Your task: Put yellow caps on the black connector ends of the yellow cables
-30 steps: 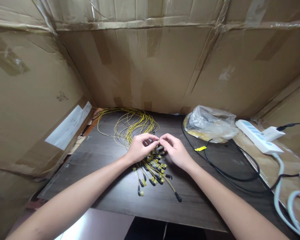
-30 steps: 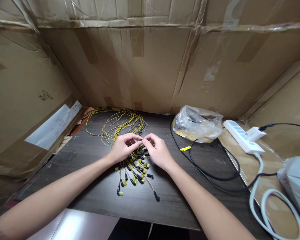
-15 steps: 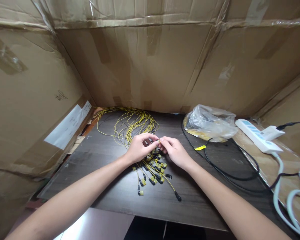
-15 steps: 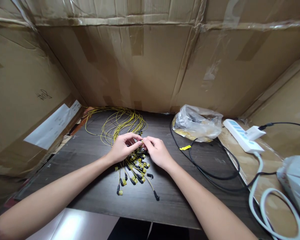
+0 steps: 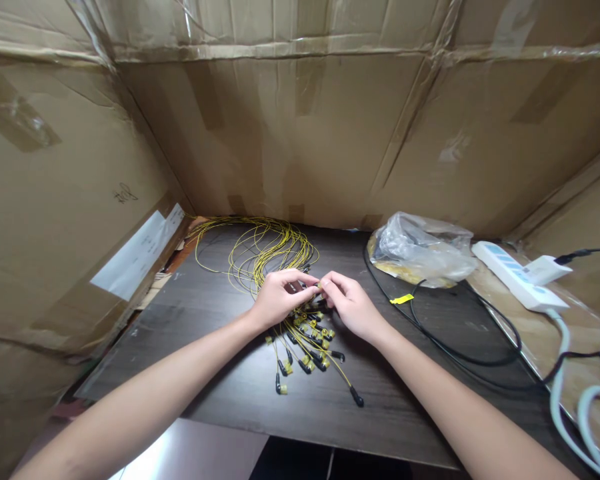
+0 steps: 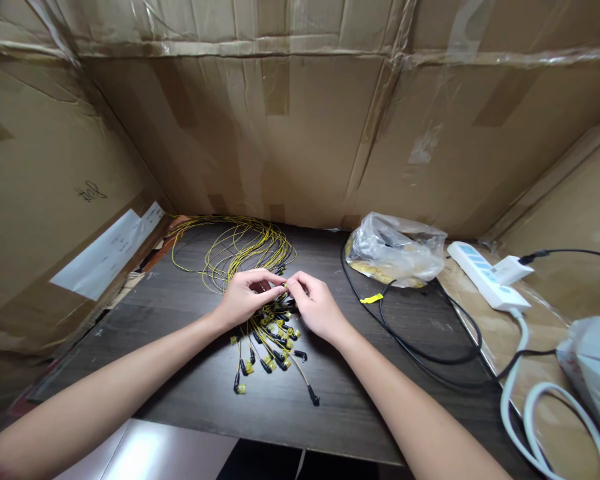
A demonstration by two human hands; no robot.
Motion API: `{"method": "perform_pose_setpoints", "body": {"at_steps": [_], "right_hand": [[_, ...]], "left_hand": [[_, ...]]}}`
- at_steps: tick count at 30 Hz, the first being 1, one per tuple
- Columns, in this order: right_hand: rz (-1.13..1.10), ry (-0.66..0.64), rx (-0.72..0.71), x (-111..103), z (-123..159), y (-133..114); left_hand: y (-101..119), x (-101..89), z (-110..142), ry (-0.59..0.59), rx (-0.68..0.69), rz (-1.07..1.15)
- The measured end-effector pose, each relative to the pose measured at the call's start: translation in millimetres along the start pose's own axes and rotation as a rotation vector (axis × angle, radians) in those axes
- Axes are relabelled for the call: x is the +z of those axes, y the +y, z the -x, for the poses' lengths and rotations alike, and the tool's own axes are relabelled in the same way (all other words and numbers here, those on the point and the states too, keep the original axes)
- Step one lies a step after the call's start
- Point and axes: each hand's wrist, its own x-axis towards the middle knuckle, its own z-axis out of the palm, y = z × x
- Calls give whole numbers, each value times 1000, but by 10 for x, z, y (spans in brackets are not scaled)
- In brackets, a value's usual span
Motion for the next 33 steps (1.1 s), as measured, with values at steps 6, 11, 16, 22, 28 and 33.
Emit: {"method": "perform_pose_setpoints", "body": {"at_steps": [6, 11, 16, 22, 28, 33], "right_hand": [[22, 0, -28, -6, 7, -27], [63, 47, -40, -6, 17, -53], [59, 35, -52, -19, 10, -27], [-2, 38, 1, -29, 2, 31], [-6, -3, 15, -36, -16, 54], [-20, -9, -1, -43, -21, 26]], "left_hand": [[63, 11, 4, 21, 21, -18], [55, 4, -5, 14, -1, -45], [3, -2, -16, 14, -57, 19], [-14, -3, -23, 26, -48, 74], [-25, -34, -27, 24, 34, 51], [-9, -33, -23, 36, 46, 39]]}}
